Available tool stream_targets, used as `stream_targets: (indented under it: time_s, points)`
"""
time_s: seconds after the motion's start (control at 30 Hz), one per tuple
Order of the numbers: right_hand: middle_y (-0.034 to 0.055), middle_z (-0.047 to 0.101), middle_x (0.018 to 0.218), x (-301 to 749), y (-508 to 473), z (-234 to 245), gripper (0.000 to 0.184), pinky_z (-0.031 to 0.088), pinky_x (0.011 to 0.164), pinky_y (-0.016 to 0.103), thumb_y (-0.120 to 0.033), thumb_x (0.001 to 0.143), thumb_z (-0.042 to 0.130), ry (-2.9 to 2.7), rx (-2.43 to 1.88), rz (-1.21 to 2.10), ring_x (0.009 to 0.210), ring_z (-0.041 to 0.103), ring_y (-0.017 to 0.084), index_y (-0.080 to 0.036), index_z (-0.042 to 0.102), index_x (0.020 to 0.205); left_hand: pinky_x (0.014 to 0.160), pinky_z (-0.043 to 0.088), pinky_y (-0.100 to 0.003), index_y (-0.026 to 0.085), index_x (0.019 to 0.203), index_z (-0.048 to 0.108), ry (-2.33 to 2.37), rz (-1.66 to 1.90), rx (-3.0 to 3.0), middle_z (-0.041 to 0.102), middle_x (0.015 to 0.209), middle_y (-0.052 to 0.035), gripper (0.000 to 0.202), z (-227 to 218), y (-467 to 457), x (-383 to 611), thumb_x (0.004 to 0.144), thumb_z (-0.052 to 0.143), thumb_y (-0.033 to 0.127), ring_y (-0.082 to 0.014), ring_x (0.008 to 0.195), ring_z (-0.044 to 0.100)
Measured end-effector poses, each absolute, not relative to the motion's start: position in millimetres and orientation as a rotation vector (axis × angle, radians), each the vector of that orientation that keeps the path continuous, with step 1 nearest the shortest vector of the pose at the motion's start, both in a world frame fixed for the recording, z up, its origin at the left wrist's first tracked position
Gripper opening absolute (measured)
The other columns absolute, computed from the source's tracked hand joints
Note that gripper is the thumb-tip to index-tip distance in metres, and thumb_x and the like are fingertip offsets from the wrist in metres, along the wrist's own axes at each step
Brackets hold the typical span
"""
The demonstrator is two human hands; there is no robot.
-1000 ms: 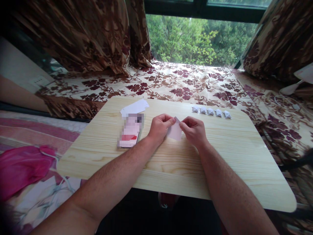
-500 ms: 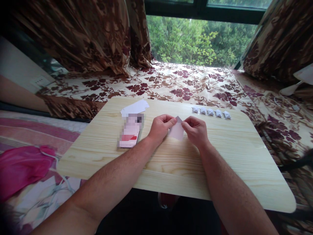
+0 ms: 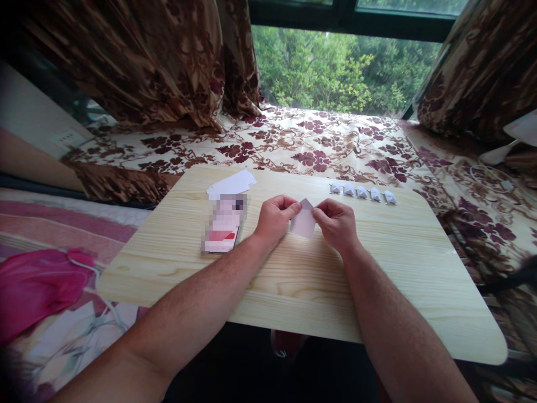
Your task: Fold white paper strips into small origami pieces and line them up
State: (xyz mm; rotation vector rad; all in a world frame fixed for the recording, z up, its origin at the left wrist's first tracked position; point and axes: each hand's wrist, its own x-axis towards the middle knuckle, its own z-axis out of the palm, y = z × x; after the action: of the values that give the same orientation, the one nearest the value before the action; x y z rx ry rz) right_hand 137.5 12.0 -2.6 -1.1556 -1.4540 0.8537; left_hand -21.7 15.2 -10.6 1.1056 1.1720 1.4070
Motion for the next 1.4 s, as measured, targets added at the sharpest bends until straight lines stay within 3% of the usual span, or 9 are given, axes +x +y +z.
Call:
stream_targets:
  time_s: [0.37, 0.83, 1.03, 1.4]
  points:
    - [-0.0026, 0.058, 0.054, 137.8, 11.7, -3.7, 0.012, 0.034, 0.049, 0.025, -0.023, 0.076, 0.071, -1.448, -1.143, 0.858, 0.05, 0.047, 0.01, -0.017, 0.068, 0.066, 0.054, 0.035, -0.023, 0.015, 0.068, 0.07, 1.175, 1.39, 1.037, 0.06, 0.06, 0.0009, 0.019, -11.9, 17.1, -21.3, 0.069, 0.078, 0.031, -0.0093, 0.055, 0.048]
    - [-0.0027, 0.058, 0.053, 141.2, 13.9, 4.3, 0.012, 0.035, 0.05, 0.025, -0.021, 0.074, 0.07, -1.386, -1.136, 0.842, 0.05, 0.048, 0.01, -0.017, 0.066, 0.063, 0.057, 0.039, -0.025, 0.017, 0.072, 0.065, 1.178, 1.448, 1.139, 0.059, 0.064, 0.0007, 0.018, -15.9, 19.7, -24.6, 0.078, 0.07, 0.033, -0.0105, 0.058, 0.05]
    - [-0.0027, 0.058, 0.053, 139.7, 11.7, 3.9, 0.013, 0.035, 0.05, 0.025, -0.022, 0.075, 0.069, -1.427, -1.151, 0.84, 0.05, 0.048, 0.01, -0.017, 0.067, 0.064, 0.058, 0.042, -0.025, 0.016, 0.085, 0.068, 1.092, 1.427, 1.104, 0.065, 0.074, -0.0015, 0.021, -13.7, 16.3, -21.3, 0.077, 0.071, 0.035, -0.0127, 0.065, 0.056]
    - [-0.002, 0.058, 0.054, 139.7, 11.4, 1.8, 0.014, 0.036, 0.05, 0.025, -0.027, 0.076, 0.071, -1.43, -1.158, 0.853, 0.05, 0.049, 0.011, -0.018, 0.068, 0.066, 0.057, 0.038, -0.024, 0.016, 0.071, 0.066, 1.143, 1.414, 1.143, 0.057, 0.062, 0.002, 0.016, -10.4, 14.3, -23.0, 0.073, 0.072, 0.031, -0.0106, 0.059, 0.048]
